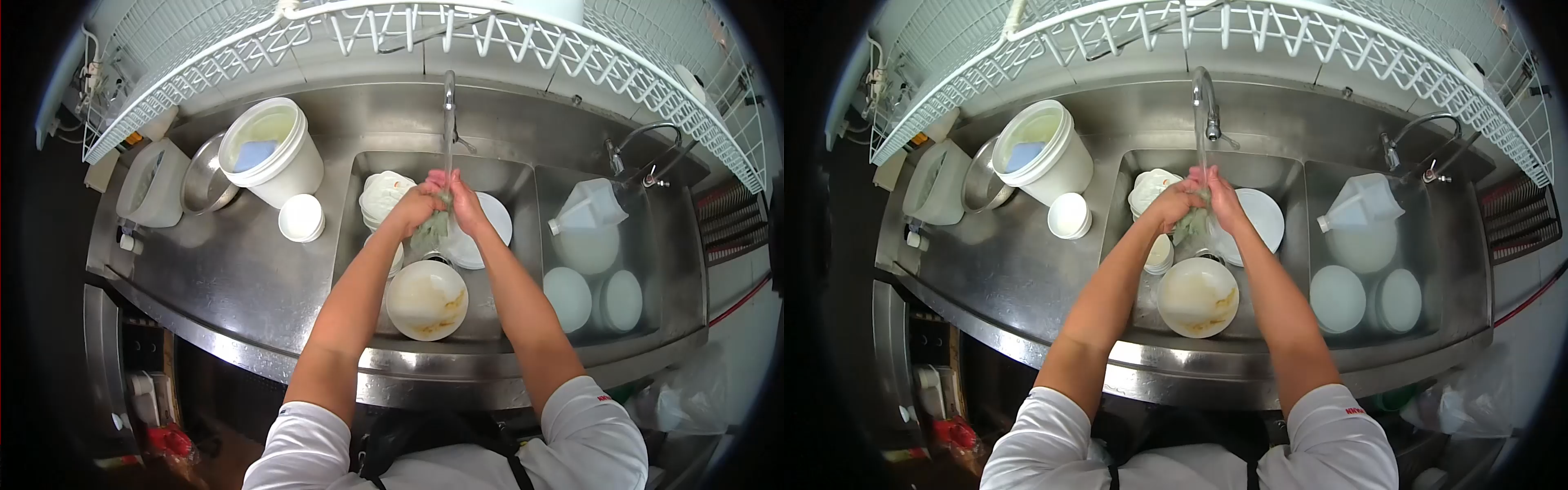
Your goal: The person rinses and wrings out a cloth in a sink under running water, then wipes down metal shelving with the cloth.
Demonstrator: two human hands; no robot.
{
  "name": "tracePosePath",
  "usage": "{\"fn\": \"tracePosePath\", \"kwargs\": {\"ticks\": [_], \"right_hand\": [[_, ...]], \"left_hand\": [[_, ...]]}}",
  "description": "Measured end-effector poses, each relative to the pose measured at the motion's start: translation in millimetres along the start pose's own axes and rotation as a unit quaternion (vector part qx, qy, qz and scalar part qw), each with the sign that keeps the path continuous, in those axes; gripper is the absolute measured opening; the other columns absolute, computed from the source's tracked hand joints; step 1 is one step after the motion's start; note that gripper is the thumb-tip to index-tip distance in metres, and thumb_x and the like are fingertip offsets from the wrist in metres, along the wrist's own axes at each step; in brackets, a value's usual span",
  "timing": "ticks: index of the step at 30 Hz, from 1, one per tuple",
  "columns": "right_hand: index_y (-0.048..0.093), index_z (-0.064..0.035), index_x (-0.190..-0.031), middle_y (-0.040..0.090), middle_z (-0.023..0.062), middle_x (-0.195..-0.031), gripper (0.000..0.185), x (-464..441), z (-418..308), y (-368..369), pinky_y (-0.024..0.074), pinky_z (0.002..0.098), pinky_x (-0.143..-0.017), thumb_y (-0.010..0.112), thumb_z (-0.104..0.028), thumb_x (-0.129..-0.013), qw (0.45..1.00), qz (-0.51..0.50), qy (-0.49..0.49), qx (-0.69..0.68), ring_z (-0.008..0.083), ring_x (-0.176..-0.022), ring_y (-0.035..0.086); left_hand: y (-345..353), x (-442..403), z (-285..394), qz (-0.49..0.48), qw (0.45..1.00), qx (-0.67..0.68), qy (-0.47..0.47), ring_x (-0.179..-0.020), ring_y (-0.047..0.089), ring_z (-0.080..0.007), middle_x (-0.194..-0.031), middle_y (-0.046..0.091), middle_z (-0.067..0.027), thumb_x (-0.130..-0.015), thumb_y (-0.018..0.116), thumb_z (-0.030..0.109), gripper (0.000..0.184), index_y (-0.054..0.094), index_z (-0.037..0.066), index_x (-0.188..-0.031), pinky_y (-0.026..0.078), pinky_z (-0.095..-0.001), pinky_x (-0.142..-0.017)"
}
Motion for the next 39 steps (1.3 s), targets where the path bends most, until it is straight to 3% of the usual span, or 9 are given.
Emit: {"fn": "tracePosePath", "kwargs": {"ticks": [10,13,17,19,20,24,32,36,39], "right_hand": [[0.059,0.0027,-0.119,0.061,0.0069,-0.114,0.045,-0.2,0.5,-47.7,0.0432,0.0292,-0.092,0.061,-0.036,-0.096,0.991,0.087,-0.012,-0.103,0.0143,-0.101,0.056],[0.062,-0.0005,-0.113,0.063,0.0060,-0.104,0.038,0.5,-5.7,-45.8,0.0433,0.0306,-0.092,0.065,-0.033,-0.093,0.995,0.091,-0.045,-0.009,0.0172,-0.100,0.058],[0.064,-0.0043,-0.087,0.061,0.0089,-0.087,0.017,52.2,-58.3,51.9,0.0460,0.0345,-0.092,0.065,-0.021,-0.088,0.884,0.028,-0.349,0.310,0.0285,-0.090,0.060],[0.060,-0.0016,-0.075,0.055,0.0110,-0.074,0.018,65.2,-58.7,75.6,0.0449,0.0370,-0.094,0.070,-0.016,-0.081,0.863,0.000,-0.381,0.332,0.0331,-0.082,0.056],[0.058,-0.0016,-0.071,0.053,0.0115,-0.069,0.020,69.5,-56.5,77.3,0.0459,0.0393,-0.092,0.070,-0.015,-0.081,0.853,0.018,-0.391,0.346,0.0347,-0.078,0.055],[0.063,-0.0008,-0.077,0.059,0.0192,-0.073,0.031,34.7,-42.8,40.7,0.0486,0.0444,-0.077,0.061,-0.028,-0.090,0.884,0.154,-0.218,0.384,0.0394,-0.074,0.059],[0.062,-0.0043,-0.105,0.064,0.0213,-0.111,0.036,5.1,16.1,-46.3,0.0462,0.0457,-0.086,0.055,-0.038,-0.097,0.848,0.225,-0.085,0.471,0.0375,-0.103,0.059],[0.051,-0.0079,-0.134,0.055,0.0132,-0.131,0.056,19.8,10.0,-27.4,0.0347,0.0352,-0.106,0.059,-0.047,-0.095,0.999,0.023,-0.024,-0.041,0.0212,-0.125,0.046],[0.050,-0.0052,-0.135,0.056,0.0090,-0.128,0.067,29.9,6.2,-1.3,0.0336,0.0352,-0.106,0.061,-0.054,-0.091,0.983,-0.113,0.032,0.143,0.0180,-0.121,0.048]], "left_hand": [[-14.2,18.7,-4.6,-0.188,0.966,-0.179,-0.009,-0.096,0.059,-0.0149,-0.111,0.066,-0.0045,-0.094,0.063,0.030,0.039,0.061,0.004,-0.123,0.043,-0.0294,-0.090],[-20.3,24.3,-14.2,0.076,0.991,0.092,-0.056,-0.104,0.061,-0.0176,-0.126,0.060,-0.0054,-0.098,0.056,0.036,0.044,0.052,0.005,-0.129,0.048,-0.0309,-0.091],[16.9,-22.5,-59.0,0.021,0.914,0.406,0.006,-0.121,0.049,-0.0198,-0.124,0.055,-0.0037,-0.102,0.045,0.036,0.036,0.051,0.011,-0.128,0.038,-0.0364,-0.105],[40.0,-9.3,-19.3,-0.366,0.561,0.664,0.332,-0.116,0.052,-0.0176,-0.118,0.056,-0.0027,-0.103,0.039,0.032,0.032,0.052,0.012,-0.125,0.041,-0.0347,-0.103],[51.4,2.5,-19.6,-0.302,0.564,0.637,0.431,-0.114,0.052,-0.0166,-0.117,0.056,-0.0023,-0.103,0.038,0.032,0.032,0.052,0.012,-0.123,0.042,-0.0340,-0.101],[40.2,-11.3,-57.3,-0.024,0.917,0.399,-0.002,-0.103,0.057,-0.0172,-0.110,0.059,-0.0046,-0.102,0.039,0.040,0.038,0.055,0.010,-0.119,0.049,-0.0344,-0.090],[31.6,25.6,-16.2,-0.018,0.909,0.409,-0.075,-0.073,0.060,-0.0167,-0.120,0.061,-0.0108,-0.098,0.051,0.028,0.039,0.052,0.005,-0.130,0.049,-0.0373,-0.057],[12.7,33.2,0.6,-0.041,0.996,0.054,-0.058,-0.092,0.062,-0.0179,-0.107,0.064,-0.0096,-0.088,0.068,0.012,0.035,0.058,0.002,-0.121,0.050,-0.0314,-0.080],[1.0,12.7,1.9,-0.010,0.999,-0.026,0.034,-0.085,0.062,-0.0165,-0.100,0.065,-0.0083,-0.087,0.069,0.013,0.031,0.061,0.001,-0.114,0.049,-0.0300,-0.080]]}}
Point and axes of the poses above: each hand's wrist, its own x-axis away from the middle knuckle, its own y-axis out of the palm, z = x × y, the point moved 7 cm from there along -x, towards the middle knuckle
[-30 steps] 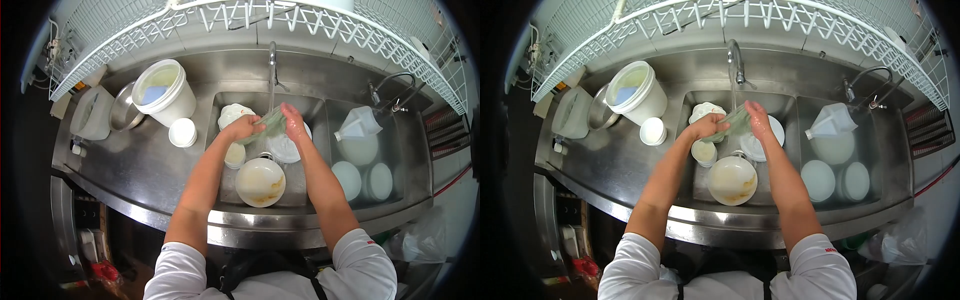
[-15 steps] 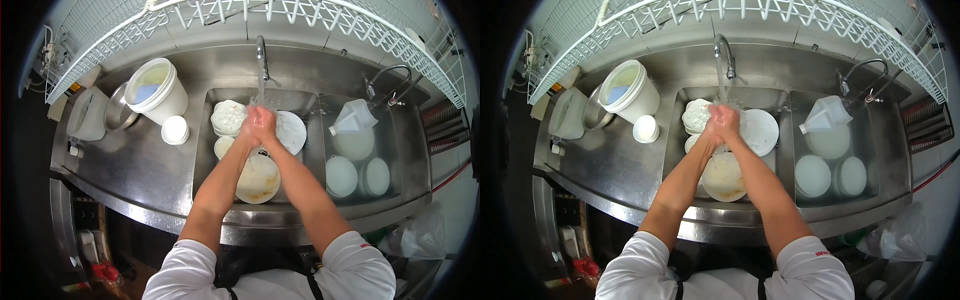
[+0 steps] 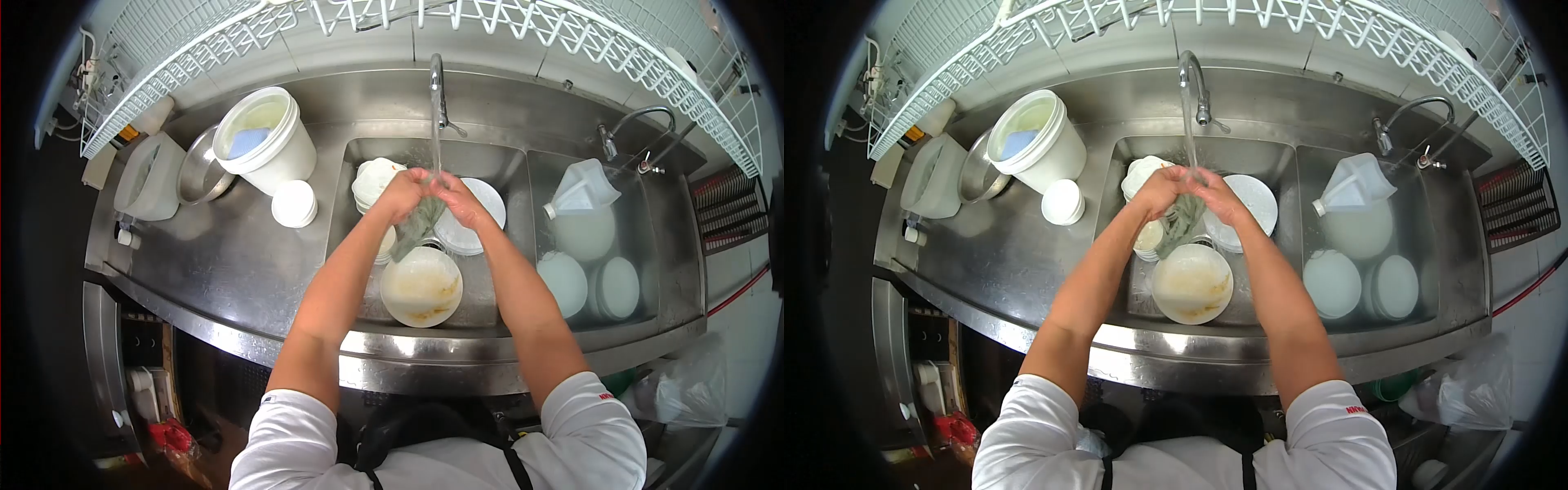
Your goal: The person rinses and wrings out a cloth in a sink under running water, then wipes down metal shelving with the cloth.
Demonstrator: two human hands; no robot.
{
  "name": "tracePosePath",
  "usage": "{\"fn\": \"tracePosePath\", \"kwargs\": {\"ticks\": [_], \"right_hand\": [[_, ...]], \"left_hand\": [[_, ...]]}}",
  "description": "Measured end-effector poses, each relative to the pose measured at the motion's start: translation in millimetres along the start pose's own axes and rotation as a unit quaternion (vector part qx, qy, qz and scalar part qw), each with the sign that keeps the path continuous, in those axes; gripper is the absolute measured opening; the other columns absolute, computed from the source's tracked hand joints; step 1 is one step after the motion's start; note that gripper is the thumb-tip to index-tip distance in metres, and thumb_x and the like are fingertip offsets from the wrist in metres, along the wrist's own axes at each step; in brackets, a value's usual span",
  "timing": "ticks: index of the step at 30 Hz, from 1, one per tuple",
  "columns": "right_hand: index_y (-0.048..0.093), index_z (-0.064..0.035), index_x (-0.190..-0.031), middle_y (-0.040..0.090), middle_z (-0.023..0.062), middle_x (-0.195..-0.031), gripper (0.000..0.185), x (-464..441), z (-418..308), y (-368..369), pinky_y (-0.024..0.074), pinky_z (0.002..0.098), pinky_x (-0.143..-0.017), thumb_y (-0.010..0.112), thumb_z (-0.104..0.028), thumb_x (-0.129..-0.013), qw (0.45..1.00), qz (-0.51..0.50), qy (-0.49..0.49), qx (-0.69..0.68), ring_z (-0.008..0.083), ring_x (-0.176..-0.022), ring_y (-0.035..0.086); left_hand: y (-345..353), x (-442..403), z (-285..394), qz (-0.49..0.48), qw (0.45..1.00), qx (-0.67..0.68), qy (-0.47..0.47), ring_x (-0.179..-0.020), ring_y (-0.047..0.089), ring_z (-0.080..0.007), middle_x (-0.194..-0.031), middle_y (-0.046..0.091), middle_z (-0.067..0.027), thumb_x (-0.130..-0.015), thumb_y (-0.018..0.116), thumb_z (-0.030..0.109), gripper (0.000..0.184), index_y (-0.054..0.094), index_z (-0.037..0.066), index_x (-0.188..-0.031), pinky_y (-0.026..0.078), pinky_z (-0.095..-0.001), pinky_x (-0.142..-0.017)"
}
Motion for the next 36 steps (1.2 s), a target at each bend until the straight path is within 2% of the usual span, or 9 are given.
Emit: {"fn": "tracePosePath", "kwargs": {"ticks": [5,11,17,21,26,30,34,35,36], "right_hand": [[0.066,-0.0009,-0.102,0.066,0.0004,-0.091,0.021,5.1,-26.4,-11.1,0.0473,0.0286,-0.077,0.071,-0.015,-0.087,0.985,-0.021,0.056,0.162,0.0104,-0.085,0.057],[0.063,-0.0022,-0.096,0.060,-0.0009,-0.081,0.019,-1.0,-15.4,-45.6,0.0442,0.0289,-0.069,0.063,-0.021,-0.094,0.989,0.072,0.008,0.128,0.0108,-0.073,0.051],[0.061,-0.0021,-0.094,0.058,-0.0012,-0.085,0.023,6.5,-10.3,-51.1,0.0428,0.0279,-0.074,0.060,-0.024,-0.097,0.992,0.115,0.000,0.059,0.0101,-0.079,0.049],[0.063,-0.0016,-0.108,0.064,0.0000,-0.095,0.029,15.8,3.7,-27.6,0.0451,0.0280,-0.079,0.064,-0.027,-0.094,0.983,0.017,-0.027,0.180,0.0098,-0.085,0.054],[0.065,0.0001,-0.110,0.067,0.0055,-0.100,0.032,27.3,44.5,-42.0,0.0473,0.0310,-0.084,0.069,-0.022,-0.088,0.979,0.185,0.032,0.080,0.0152,-0.091,0.061],[0.066,0.0013,-0.105,0.067,0.0092,-0.093,0.026,39.2,5.2,14.2,0.0481,0.0322,-0.083,0.066,-0.020,-0.089,0.903,0.319,-0.234,0.169,0.0214,-0.087,0.063],[0.067,0.0017,-0.081,0.066,0.0229,-0.080,0.035,41.4,-9.7,51.5,0.0494,0.0439,-0.076,0.068,-0.032,-0.087,0.917,0.321,-0.179,0.158,0.0384,-0.073,0.063],[0.066,0.0018,-0.077,0.066,0.0245,-0.079,0.038,40.3,-5.7,49.1,0.0488,0.0457,-0.075,0.067,-0.035,-0.087,0.916,0.338,-0.146,0.160,0.0402,-0.073,0.063],[0.065,0.0021,-0.073,0.063,0.0238,-0.073,0.042,34.0,5.1,35.2,0.0481,0.0456,-0.073,0.064,-0.037,-0.089,0.914,0.355,-0.099,0.169,0.0393,-0.070,0.062]], "left_hand": [[-22.2,5.8,8.5,-0.058,0.959,-0.269,0.063,-0.087,0.063,-0.0198,-0.094,0.070,-0.0127,-0.080,0.078,0.024,0.041,0.065,-0.002,-0.109,0.048,-0.0335,-0.083],[-19.2,14.2,21.8,-0.086,0.924,-0.372,0.023,-0.089,0.065,-0.0216,-0.099,0.071,-0.0123,-0.078,0.078,0.032,0.046,0.067,-0.002,-0.108,0.048,-0.0344,-0.085],[-30.1,8.1,17.7,0.098,0.990,-0.067,0.083,-0.089,0.064,-0.0180,-0.092,0.071,-0.0092,-0.088,0.071,0.034,0.041,0.065,0.002,-0.113,0.047,-0.0318,-0.081],[-11.4,-4.4,25.7,0.038,0.995,0.001,0.088,-0.088,0.064,-0.0188,-0.099,0.068,-0.0098,-0.096,0.062,0.032,0.040,0.060,0.000,-0.118,0.049,-0.0300,-0.080],[-15.4,-9.1,-12.8,0.136,0.931,0.337,0.023,-0.087,0.063,-0.0216,-0.109,0.061,-0.0102,-0.101,0.052,0.030,0.035,0.055,-0.001,-0.118,0.051,-0.0301,-0.080],[18.5,-10.0,-91.3,0.176,0.896,0.378,-0.154,-0.095,0.057,-0.0192,-0.105,0.061,-0.0068,-0.103,0.045,0.038,0.037,0.058,0.004,-0.105,0.048,-0.0354,-0.083],[25.8,-77.0,-184.9,-0.111,0.969,0.173,0.135,-0.105,0.061,-0.0256,-0.114,0.061,-0.0112,-0.099,0.049,0.034,0.032,0.059,0.006,-0.109,0.049,-0.0401,-0.090],[25.1,-73.3,-182.2,-0.072,0.988,0.046,0.127,-0.105,0.061,-0.0258,-0.114,0.062,-0.0109,-0.099,0.048,0.034,0.031,0.060,0.006,-0.107,0.049,-0.0398,-0.090],[37.9,-44.7,-151.5,-0.037,0.978,0.203,-0.026,-0.106,0.061,-0.0263,-0.115,0.063,-0.0114,-0.099,0.048,0.037,0.036,0.061,0.005,-0.108,0.049,-0.0412,-0.088]]}}
Point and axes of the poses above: each hand's wrist, its own x-axis away from the middle knuckle, its own y-axis out of the palm, z = x × y, the point moved 7 cm from there along -x, towards the middle knuckle
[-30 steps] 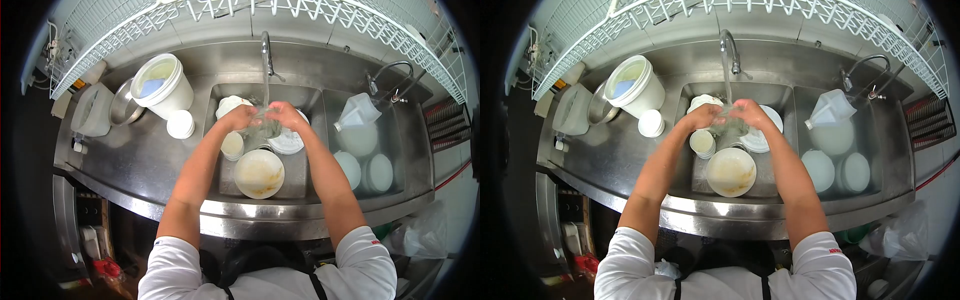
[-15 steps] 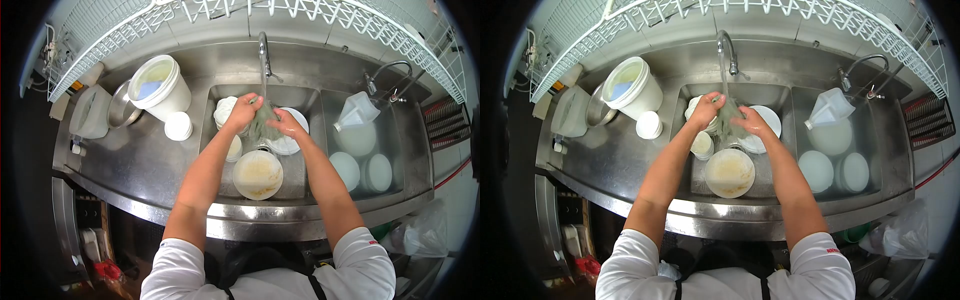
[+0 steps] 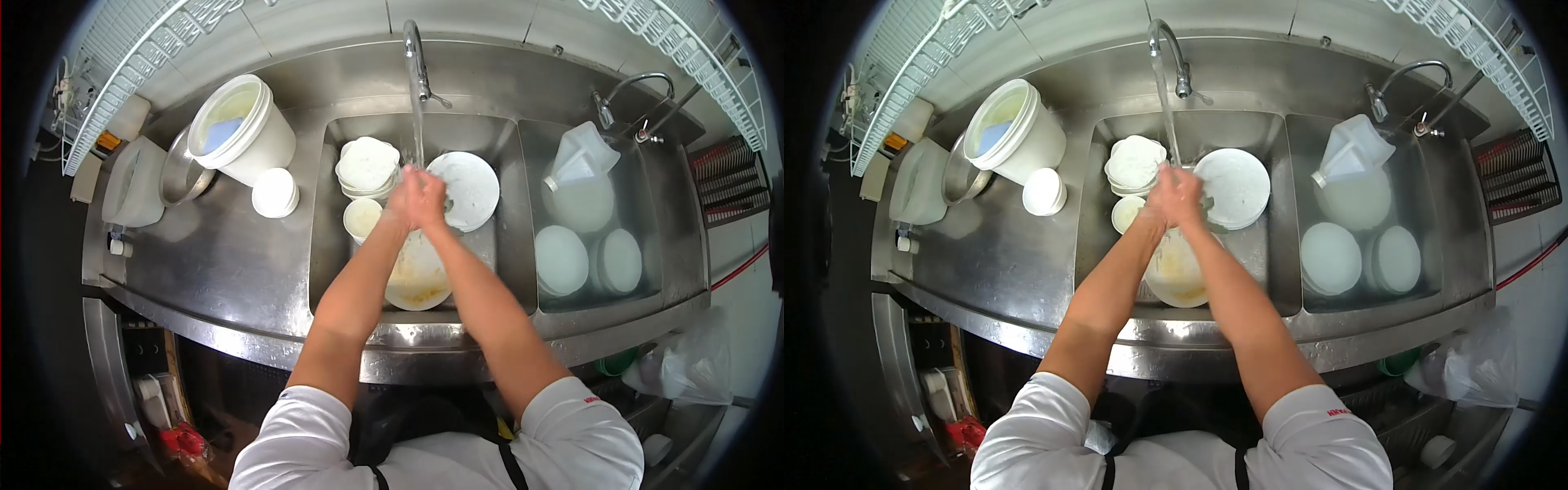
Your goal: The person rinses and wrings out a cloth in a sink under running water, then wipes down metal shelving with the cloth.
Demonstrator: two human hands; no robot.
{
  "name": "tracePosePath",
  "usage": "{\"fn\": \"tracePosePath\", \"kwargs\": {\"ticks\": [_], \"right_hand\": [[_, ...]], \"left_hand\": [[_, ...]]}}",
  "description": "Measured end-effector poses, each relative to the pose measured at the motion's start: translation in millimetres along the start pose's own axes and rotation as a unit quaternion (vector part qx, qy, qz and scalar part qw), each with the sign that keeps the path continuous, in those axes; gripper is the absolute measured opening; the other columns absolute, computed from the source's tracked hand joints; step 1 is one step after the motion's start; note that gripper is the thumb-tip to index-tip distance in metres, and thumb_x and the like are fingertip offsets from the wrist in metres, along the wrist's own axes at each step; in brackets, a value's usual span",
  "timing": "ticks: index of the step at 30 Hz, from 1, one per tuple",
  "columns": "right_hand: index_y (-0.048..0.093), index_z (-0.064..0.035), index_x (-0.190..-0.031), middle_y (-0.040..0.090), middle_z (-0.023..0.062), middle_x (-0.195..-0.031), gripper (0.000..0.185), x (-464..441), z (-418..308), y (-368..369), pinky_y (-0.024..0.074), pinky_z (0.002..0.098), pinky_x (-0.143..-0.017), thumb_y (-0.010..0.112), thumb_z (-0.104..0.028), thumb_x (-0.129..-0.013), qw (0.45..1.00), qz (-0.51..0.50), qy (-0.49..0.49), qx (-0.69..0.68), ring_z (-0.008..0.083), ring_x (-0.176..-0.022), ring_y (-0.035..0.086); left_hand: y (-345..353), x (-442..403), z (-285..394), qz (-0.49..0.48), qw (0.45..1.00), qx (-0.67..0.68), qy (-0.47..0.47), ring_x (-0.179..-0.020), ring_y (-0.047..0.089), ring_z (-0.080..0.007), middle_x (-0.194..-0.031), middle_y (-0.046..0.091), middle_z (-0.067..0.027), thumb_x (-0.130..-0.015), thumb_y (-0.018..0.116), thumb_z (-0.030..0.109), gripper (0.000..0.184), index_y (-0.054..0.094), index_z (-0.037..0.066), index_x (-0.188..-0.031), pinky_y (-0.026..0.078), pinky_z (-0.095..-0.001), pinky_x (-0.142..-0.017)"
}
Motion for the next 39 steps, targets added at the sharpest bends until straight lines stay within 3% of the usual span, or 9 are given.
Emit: {"fn": "tracePosePath", "kwargs": {"ticks": [4,7,10,13,19,23,28,36,39], "right_hand": [[0.065,-0.0004,-0.077,0.065,0.0215,-0.080,0.049,-39.5,73.0,-14.3,0.0470,0.0467,-0.075,0.054,-0.046,-0.093,0.978,-0.104,0.086,0.159,0.0365,-0.077,0.063],[0.064,-0.0038,-0.104,0.063,0.0234,-0.115,0.054,-39.8,79.5,-26.0,0.0446,0.0482,-0.091,0.050,-0.054,-0.092,0.961,-0.021,0.096,0.259,0.0386,-0.105,0.059],[0.057,-0.0027,-0.125,0.057,0.0144,-0.133,0.066,-29.6,75.6,-10.1,0.0360,0.0453,-0.105,0.052,-0.059,-0.091,0.909,-0.100,0.200,-0.352,0.0265,-0.122,0.052],[0.056,0.0003,-0.127,0.060,0.0119,-0.129,0.060,-4.0,68.1,16.7,0.0395,0.0406,-0.102,0.061,-0.047,-0.090,0.905,-0.245,0.111,-0.330,0.0230,-0.117,0.056],[0.059,-0.0033,-0.124,0.068,0.0147,-0.111,0.046,16.1,74.5,5.7,0.0466,0.0347,-0.093,0.073,-0.013,-0.081,0.935,-0.319,0.145,0.044,0.0255,-0.103,0.063],[0.060,0.0020,-0.119,0.066,0.0169,-0.117,0.042,6.6,36.4,-2.5,0.0461,0.0354,-0.094,0.071,-0.010,-0.080,0.925,-0.323,0.020,0.198,0.0264,-0.111,0.061],[0.060,0.0027,-0.119,0.063,0.0188,-0.121,0.044,-8.9,14.6,1.3,0.0451,0.0366,-0.096,0.066,-0.004,-0.076,0.914,-0.363,0.108,0.147,0.0305,-0.117,0.057],[0.062,-0.0004,-0.112,0.063,0.0115,-0.111,0.036,-16.2,50.8,-13.8,0.0473,0.0335,-0.084,0.064,-0.004,-0.076,0.975,0.006,0.188,-0.117,0.0205,-0.100,0.058],[0.062,-0.0018,-0.107,0.065,0.0081,-0.106,0.028,-1.6,26.5,-19.8,0.0475,0.0319,-0.083,0.065,-0.006,-0.079,0.944,-0.308,0.023,0.117,0.0171,-0.096,0.059]], "left_hand": [[35.9,49.3,26.8,0.107,0.979,0.113,-0.135,-0.108,0.060,-0.0279,-0.116,0.064,-0.0137,-0.099,0.048,0.044,0.048,0.058,0.001,-0.119,0.050,-0.0454,-0.082],[42.8,86.9,80.1,0.161,0.950,-0.212,-0.161,-0.103,0.063,-0.0314,-0.116,0.065,-0.0196,-0.098,0.048,0.047,0.054,0.058,0.001,-0.124,0.051,-0.0463,-0.078],[38.4,77.1,97.0,0.131,0.930,-0.334,-0.078,-0.092,0.066,-0.0329,-0.108,0.067,-0.0220,-0.097,0.051,0.044,0.049,0.063,0.000,-0.115,0.051,-0.0417,-0.075],[32.9,53.7,115.9,0.088,0.913,-0.395,0.054,-0.078,0.063,-0.0331,-0.096,0.066,-0.0181,-0.098,0.051,0.031,0.036,0.063,0.000,-0.112,0.052,-0.0435,-0.070],[-31.6,70.9,134.6,0.245,0.968,-0.055,0.005,-0.096,0.062,-0.0396,-0.109,0.064,-0.0211,-0.094,0.057,0.033,0.039,0.062,-0.002,-0.110,0.050,-0.0423,-0.088],[-37.7,89.5,106.5,0.413,0.810,-0.417,0.007,-0.121,0.053,-0.0412,-0.127,0.059,-0.0244,-0.088,0.062,0.047,0.062,0.056,-0.004,-0.122,0.042,-0.0441,-0.101],[23.8,57.9,58.8,0.097,0.988,-0.019,0.120,-0.118,0.057,-0.0298,-0.125,0.061,-0.0166,-0.098,0.047,0.052,0.062,0.054,0.000,-0.130,0.043,-0.0390,-0.100],[92.3,74.0,-0.7,0.027,0.887,0.460,-0.021,-0.110,0.057,-0.0310,-0.124,0.058,-0.0124,-0.098,0.028,0.065,0.070,0.048,0.009,-0.135,0.044,-0.0461,-0.099],[73.9,71.6,23.6,0.065,0.845,0.526,-0.065,-0.105,0.059,-0.0289,-0.121,0.057,-0.0137,-0.099,0.036,0.053,0.055,0.051,0.008,-0.127,0.049,-0.0447,-0.093]]}}
Point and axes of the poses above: each hand's wrist, its own x-axis away from the middle knuckle, its own y-axis out of the palm, z = x × y, the point moved 7 cm from there along -x, towards the middle knuckle
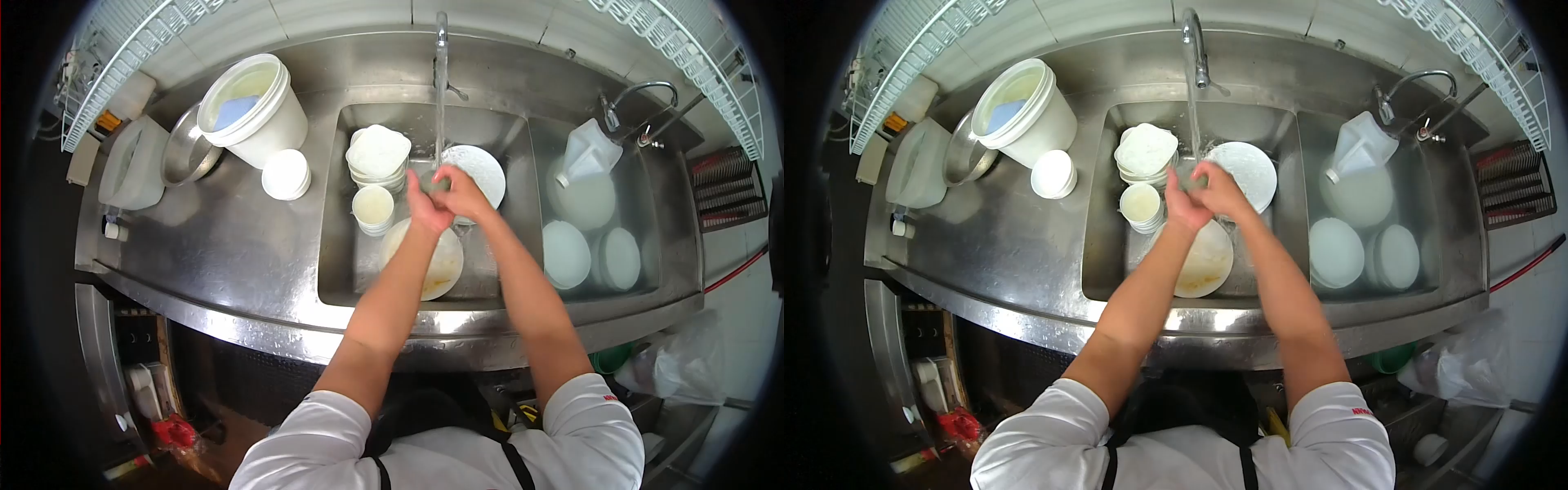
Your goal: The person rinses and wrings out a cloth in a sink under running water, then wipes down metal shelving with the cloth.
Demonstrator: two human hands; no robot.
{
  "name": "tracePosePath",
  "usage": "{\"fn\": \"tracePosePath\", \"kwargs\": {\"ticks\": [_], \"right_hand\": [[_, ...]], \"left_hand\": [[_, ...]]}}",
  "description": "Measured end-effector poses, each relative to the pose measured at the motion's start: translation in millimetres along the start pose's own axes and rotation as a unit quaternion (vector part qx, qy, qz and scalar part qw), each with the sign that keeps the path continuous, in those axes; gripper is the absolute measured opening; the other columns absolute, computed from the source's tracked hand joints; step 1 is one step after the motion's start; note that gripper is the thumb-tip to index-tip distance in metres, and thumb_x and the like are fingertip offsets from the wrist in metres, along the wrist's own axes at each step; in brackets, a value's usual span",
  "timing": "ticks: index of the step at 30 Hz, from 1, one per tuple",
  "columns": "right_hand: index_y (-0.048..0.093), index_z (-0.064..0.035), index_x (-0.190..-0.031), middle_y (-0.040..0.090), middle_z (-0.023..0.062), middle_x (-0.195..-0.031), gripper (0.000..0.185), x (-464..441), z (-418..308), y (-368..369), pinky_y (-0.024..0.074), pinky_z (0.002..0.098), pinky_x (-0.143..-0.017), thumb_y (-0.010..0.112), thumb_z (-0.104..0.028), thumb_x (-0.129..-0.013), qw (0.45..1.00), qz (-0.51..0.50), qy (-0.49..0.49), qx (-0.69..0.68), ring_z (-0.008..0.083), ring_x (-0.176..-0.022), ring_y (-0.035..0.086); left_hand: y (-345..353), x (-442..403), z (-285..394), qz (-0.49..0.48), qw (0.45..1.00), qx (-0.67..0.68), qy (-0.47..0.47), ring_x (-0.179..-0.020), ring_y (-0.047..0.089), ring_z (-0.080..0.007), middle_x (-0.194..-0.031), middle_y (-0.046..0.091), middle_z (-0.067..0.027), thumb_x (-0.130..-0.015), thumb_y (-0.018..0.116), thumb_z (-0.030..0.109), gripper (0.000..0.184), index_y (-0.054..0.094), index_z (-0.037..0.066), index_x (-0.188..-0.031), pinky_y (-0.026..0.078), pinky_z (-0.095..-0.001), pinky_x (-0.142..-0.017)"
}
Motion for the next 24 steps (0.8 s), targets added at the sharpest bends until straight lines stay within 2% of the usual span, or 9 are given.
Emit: {"fn": "tracePosePath", "kwargs": {"ticks": [3,4,8,10,15,18,20,22,24], "right_hand": [[0.064,-0.0053,-0.102,0.061,0.0031,-0.096,0.019,-13.8,4.8,-16.5,0.0455,0.0296,-0.077,0.065,-0.012,-0.085,0.972,-0.072,0.125,-0.187,0.0123,-0.083,0.056],[0.063,-0.0058,-0.107,0.063,0.0039,-0.102,0.021,-32.0,12.2,-31.0,0.0457,0.0320,-0.084,0.060,-0.018,-0.090,0.963,0.041,0.134,-0.231,0.0121,-0.092,0.058],[0.057,-0.0062,-0.122,0.053,0.0124,-0.128,0.040,-124.8,45.1,-45.6,0.0370,0.0390,-0.103,0.051,-0.037,-0.098,0.691,0.244,0.179,-0.656,0.0215,-0.122,0.048],[0.050,-0.0056,-0.133,0.039,0.0156,-0.145,0.052,-146.2,5.3,-62.9,0.0289,0.0404,-0.112,0.047,-0.045,-0.099,0.692,0.277,0.109,-0.658,0.0245,-0.134,0.037],[0.030,-0.0068,-0.150,0.028,0.0157,-0.156,0.067,-125.4,-87.5,-49.3,0.0206,0.0416,-0.118,0.039,-0.051,-0.101,0.944,0.092,-0.084,-0.306,0.0248,-0.144,0.026],[0.029,-0.0019,-0.149,0.039,0.0192,-0.148,0.074,-79.0,-54.8,-56.6,0.0230,0.0401,-0.117,0.039,-0.056,-0.099,0.874,0.159,-0.084,-0.452,0.0270,-0.142,0.030],[0.029,-0.0096,-0.149,0.041,0.0233,-0.145,0.066,-32.7,-26.7,-17.1,0.0290,0.0443,-0.112,0.039,-0.052,-0.100,0.815,0.135,0.039,-0.562,0.0328,-0.135,0.039],[0.033,-0.0136,-0.146,0.040,0.0229,-0.144,0.061,-5.2,-12.3,49.2,0.0311,0.0507,-0.111,0.036,-0.054,-0.100,0.712,-0.026,0.035,-0.701,0.0346,-0.134,0.041],[0.039,-0.0110,-0.136,0.046,0.0186,-0.135,0.053,17.6,-66.4,87.8,0.0365,0.0523,-0.107,0.039,-0.049,-0.100,0.633,-0.047,0.006,-0.773,0.0343,-0.124,0.049]], "left_hand": [[-38.0,-32.1,12.1,0.060,0.998,-0.009,-0.002,-0.096,0.060,-0.0245,-0.112,0.057,-0.0149,-0.097,0.051,0.034,0.034,0.053,0.005,-0.115,0.056,-0.0381,-0.079],[-45.6,-29.6,8.9,0.115,0.993,0.021,0.009,-0.090,0.059,-0.0239,-0.106,0.057,-0.0144,-0.096,0.052,0.028,0.028,0.053,0.004,-0.111,0.057,-0.0361,-0.074],[-66.5,-13.3,3.5,0.178,0.978,0.110,-0.007,-0.082,0.057,-0.0232,-0.096,0.053,-0.0145,-0.091,0.063,0.014,0.031,0.047,0.001,-0.115,0.057,-0.0277,-0.064],[-60.7,3.9,8.6,0.167,0.978,0.126,-0.004,-0.074,0.056,-0.0204,-0.097,0.054,-0.0162,-0.089,0.067,0.013,0.037,0.045,0.000,-0.116,0.053,-0.0222,-0.055],[-44.8,27.3,26.1,0.142,0.983,0.114,-0.008,-0.073,0.055,-0.0165,-0.095,0.055,-0.0129,-0.087,0.072,0.016,0.038,0.048,0.003,-0.114,0.047,-0.0193,-0.050],[-6.5,41.6,36.2,-0.029,0.980,0.195,-0.016,-0.071,0.052,-0.0125,-0.086,0.056,-0.0051,-0.087,0.072,0.018,0.033,0.052,0.005,-0.111,0.040,-0.0187,-0.048],[25.2,62.5,34.8,-0.153,0.944,0.289,-0.047,-0.068,0.049,-0.0107,-0.079,0.054,0.0002,-0.088,0.070,0.018,0.027,0.054,0.007,-0.106,0.037,-0.0198,-0.051],[83.6,99.3,19.5,-0.221,0.882,0.404,-0.105,-0.065,0.046,-0.0100,-0.071,0.050,0.0050,-0.088,0.067,0.019,0.019,0.055,0.010,-0.100,0.035,-0.0219,-0.055],[117.4,126.7,0.0,-0.189,0.906,0.378,-0.026,-0.064,0.044,-0.0106,-0.068,0.047,0.0062,-0.085,0.066,0.022,0.017,0.053,0.012,-0.089,0.035,-0.0243,-0.059]]}}
Point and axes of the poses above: each hand's wrist, its own x-axis away from the middle knuckle, its own y-axis out of the palm, z = x × y, the point moved 7 cm from there along -x, towards the middle knuckle
